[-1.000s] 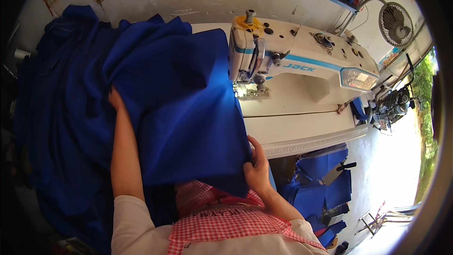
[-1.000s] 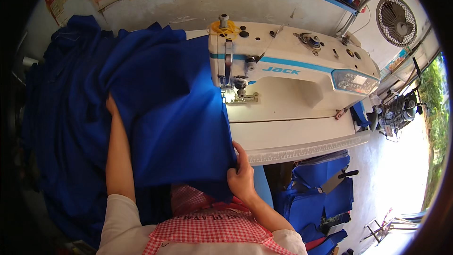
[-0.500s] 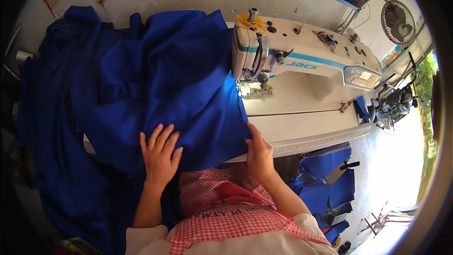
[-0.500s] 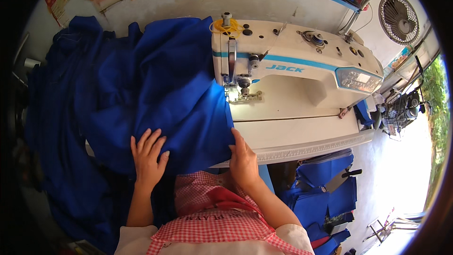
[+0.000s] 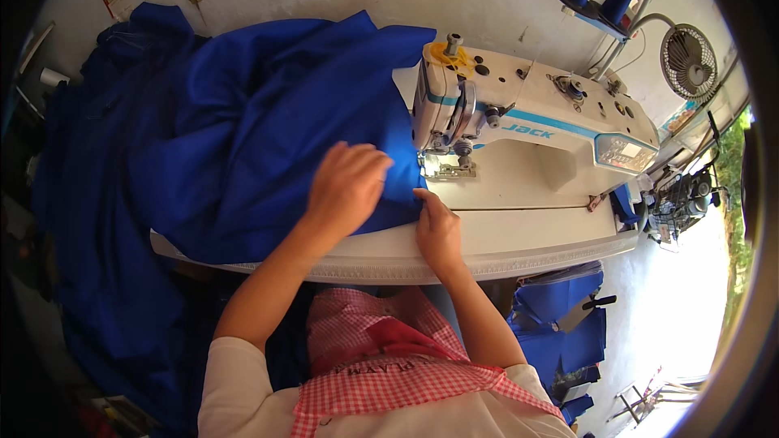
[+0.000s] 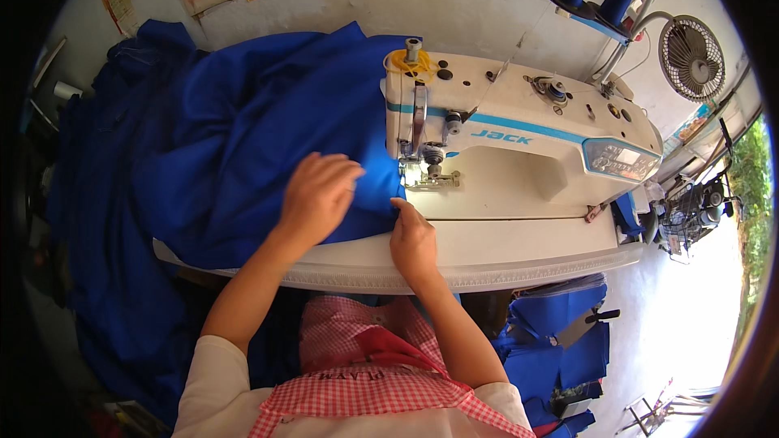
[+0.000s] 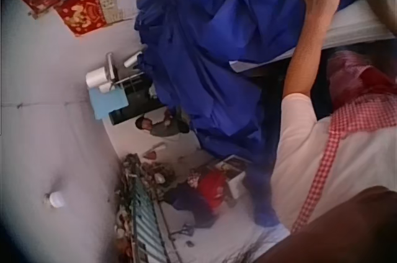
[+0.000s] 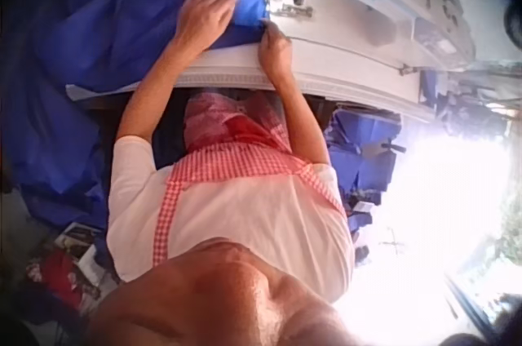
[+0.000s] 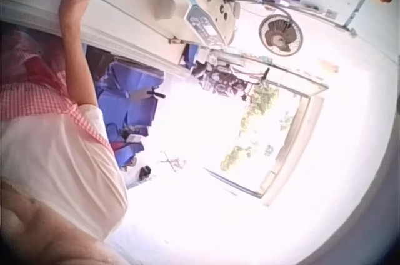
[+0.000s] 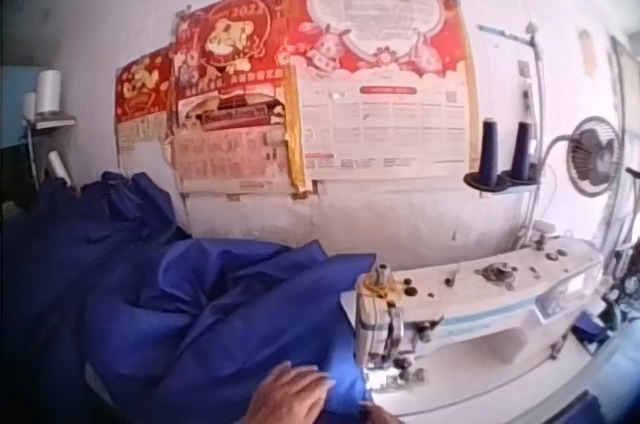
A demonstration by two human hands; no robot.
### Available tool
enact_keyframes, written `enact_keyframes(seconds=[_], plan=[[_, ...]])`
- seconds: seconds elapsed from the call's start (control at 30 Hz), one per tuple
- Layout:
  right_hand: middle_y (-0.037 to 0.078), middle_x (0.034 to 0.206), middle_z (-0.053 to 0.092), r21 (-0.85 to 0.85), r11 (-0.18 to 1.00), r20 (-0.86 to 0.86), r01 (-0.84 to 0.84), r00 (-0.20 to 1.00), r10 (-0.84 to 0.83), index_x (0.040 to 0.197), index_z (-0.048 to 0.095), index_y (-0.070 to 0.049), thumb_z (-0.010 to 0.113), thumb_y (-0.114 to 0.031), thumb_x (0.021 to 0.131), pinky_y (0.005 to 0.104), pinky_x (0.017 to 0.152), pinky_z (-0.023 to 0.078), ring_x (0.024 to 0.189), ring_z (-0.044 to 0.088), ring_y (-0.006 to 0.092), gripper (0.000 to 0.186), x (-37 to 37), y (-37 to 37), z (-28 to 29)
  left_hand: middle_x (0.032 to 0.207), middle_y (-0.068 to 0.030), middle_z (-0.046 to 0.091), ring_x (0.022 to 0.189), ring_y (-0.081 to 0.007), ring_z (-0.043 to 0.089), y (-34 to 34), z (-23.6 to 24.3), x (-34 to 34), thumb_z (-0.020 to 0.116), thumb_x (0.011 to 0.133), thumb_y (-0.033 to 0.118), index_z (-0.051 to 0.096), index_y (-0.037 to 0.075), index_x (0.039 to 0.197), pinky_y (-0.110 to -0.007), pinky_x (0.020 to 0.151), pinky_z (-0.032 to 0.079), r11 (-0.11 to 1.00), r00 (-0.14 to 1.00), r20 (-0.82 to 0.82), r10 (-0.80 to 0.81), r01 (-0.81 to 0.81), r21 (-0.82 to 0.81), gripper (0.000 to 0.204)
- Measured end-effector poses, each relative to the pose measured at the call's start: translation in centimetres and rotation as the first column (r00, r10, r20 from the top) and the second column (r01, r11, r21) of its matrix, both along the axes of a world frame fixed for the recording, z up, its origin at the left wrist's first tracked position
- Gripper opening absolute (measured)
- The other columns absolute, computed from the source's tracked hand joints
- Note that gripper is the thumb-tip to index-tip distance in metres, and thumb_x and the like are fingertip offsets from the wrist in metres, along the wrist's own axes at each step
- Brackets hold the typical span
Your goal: The person sews a large blue fabric using a sewing machine. They guide the fabric under the needle, stitch along edges, and periodically reposition the material to continue stitching different sections.
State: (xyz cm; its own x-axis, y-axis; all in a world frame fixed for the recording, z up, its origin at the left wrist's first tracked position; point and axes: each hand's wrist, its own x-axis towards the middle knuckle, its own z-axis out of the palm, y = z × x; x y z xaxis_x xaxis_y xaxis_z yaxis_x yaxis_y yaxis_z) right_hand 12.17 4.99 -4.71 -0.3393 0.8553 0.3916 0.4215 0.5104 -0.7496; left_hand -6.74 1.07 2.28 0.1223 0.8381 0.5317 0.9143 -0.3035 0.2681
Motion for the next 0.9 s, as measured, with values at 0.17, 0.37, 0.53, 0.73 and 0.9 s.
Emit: enact_keyframes(seconds=[0.17, 0.37, 0.53, 0.73, 0.9], plan=[[0.019, 0.075, 0.067, -0.218, 0.976, -0.066, -0.006, 0.998, -0.009, 0.113, 0.061, -0.002, 0.057, -0.005, 0.091, 0.0383, 0.063, 0.053, 0.068, 0.069, 0.0323, 0.022, 0.2, -0.4, 1.7, 0.143, -0.0081, 0.046, 0.135, -0.026, 0.039, 2.7, -5.7, 0.8, 0.058, 0.091, 0.028, 0.049, 0.013, 0.136, -0.05, 0.113, 0.028, 0.956, 0.997, -0.078, -0.029, 0.005, -0.293, 0.048], [0.02, 0.071, 0.066, -0.057, 0.988, 0.19, 0.145, 0.973, -0.132, 0.101, 0.067, -0.004, 0.06, -0.025, 0.092, 0.0451, 0.063, 0.052, 0.068, 0.066, 0.0378, 0.024, -0.1, 5.9, 0.5, 0.138, -0.0084, 0.053, 0.13, -0.0266, 0.047, 5.1, -6.9, -1.7, 0.054, 0.094, 0.031, 0.054, 0.013, 0.132, -0.046, 0.11, 0.034, 0.978, 0.99, -0.042, -0.137, 0.129, -0.165, 0.042], [0.019, 0.082, 0.069, -0.058, 0.987, 0.772, 0.152, 0.633, -0.052, 0.083, 0.071, -0.007, 0.059, -0.033, 0.087, 0.0463, 0.07, 0.053, 0.078, 0.067, 0.0374, 0.029, 4.2, 6.4, 4.5, 0.11, -0.0098, 0.065, 0.102, -0.0269, 0.062, 1.6, -5.7, -0.9, 0.07, 0.081, 0.02, 0.064, 0.007, 0.11, -0.04, 0.091, 0.05, 0.952, 0.95, 0.06, -0.305, 0.304, 0.022, 0.032], [0.014, 0.088, 0.065, 0.099, 0.984, 0.325, 0.149, 0.93, -0.174, 0.087, 0.065, -0.006, 0.064, -0.021, 0.086, 0.0435, 0.067, 0.052, 0.078, 0.065, 0.0345, 0.015, 1.8, 3.0, 1.9, 0.111, -0.0089, 0.062, 0.107, -0.0268, 0.058, 1.9, -5.2, 4.0, 0.071, 0.079, 0.023, 0.067, 0.012, 0.109, -0.043, 0.092, 0.045, 0.951, 0.958, 0.026, -0.285, 0.286, -0.119, 0.032], [0.011, 0.083, 0.06, 0.298, 0.929, 0.24, 0.22, 0.925, -0.295, 0.087, 0.062, -0.006, 0.063, -0.01, 0.08, 0.0415, 0.064, 0.051, 0.076, 0.063, 0.0316, 0.008, 1.5, 2.5, -0.5, 0.095, -0.0047, 0.066, 0.089, -0.0259, 0.065, 4.6, -6.5, 2.8, 0.066, 0.083, 0.014, 0.069, 0.011, 0.099, -0.037, 0.076, 0.052, 0.966, 0.946, 0.233, -0.226, 0.249, -0.074, 0.017]])
